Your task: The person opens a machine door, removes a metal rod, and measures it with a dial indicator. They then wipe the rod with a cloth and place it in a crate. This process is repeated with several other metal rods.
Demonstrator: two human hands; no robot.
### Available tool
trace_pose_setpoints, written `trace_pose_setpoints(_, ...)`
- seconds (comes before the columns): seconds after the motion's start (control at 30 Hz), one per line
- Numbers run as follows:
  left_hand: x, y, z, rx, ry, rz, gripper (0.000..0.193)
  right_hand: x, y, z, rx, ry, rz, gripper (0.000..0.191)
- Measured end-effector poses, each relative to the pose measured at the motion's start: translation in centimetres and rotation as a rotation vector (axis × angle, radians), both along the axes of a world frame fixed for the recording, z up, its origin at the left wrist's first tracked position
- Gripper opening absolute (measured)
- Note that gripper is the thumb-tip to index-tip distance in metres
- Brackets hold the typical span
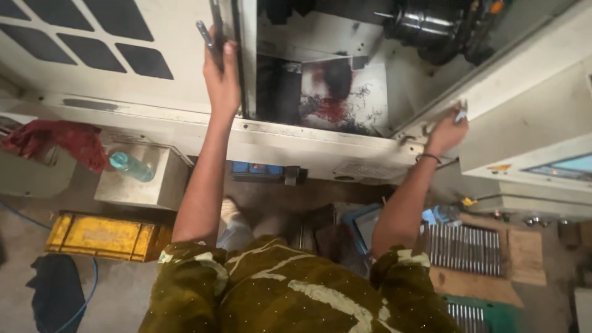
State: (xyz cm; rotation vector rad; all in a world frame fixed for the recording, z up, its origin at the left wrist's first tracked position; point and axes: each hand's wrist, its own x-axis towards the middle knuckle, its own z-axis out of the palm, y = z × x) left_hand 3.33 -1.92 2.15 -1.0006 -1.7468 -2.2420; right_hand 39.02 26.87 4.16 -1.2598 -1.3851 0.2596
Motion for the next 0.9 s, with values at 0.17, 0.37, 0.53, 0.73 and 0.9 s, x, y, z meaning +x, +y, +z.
trace_pose_setpoints(0.17,2.0,-2.3,0.6,-0.229,0.347,0.449,0.043,-0.9,1.0,-2.3,-0.03,-0.027,-0.064,0.035)
trace_pose_setpoints(0.37,7.0,-0.8,-0.7,-0.452,-0.081,-0.078,0.034,-4.4,1.8,-5.6,0.026,-0.1,-0.211,0.025)
trace_pose_setpoints(0.53,4.2,9.3,-6.3,-0.564,-0.011,-0.266,0.046,-7.9,3.5,-7.5,0.081,-0.106,-0.316,0.02)
trace_pose_setpoints(0.73,-1.7,22.4,-12.2,-0.283,-0.119,-0.763,0.029,-10.1,8.8,-8.1,0.22,-0.092,-0.377,0.015)
trace_pose_setpoints(0.9,-5.1,29.4,-11.1,-0.459,-0.661,-1.083,0.021,-11.5,12.4,-8.8,0.298,-0.114,-0.405,0.027)
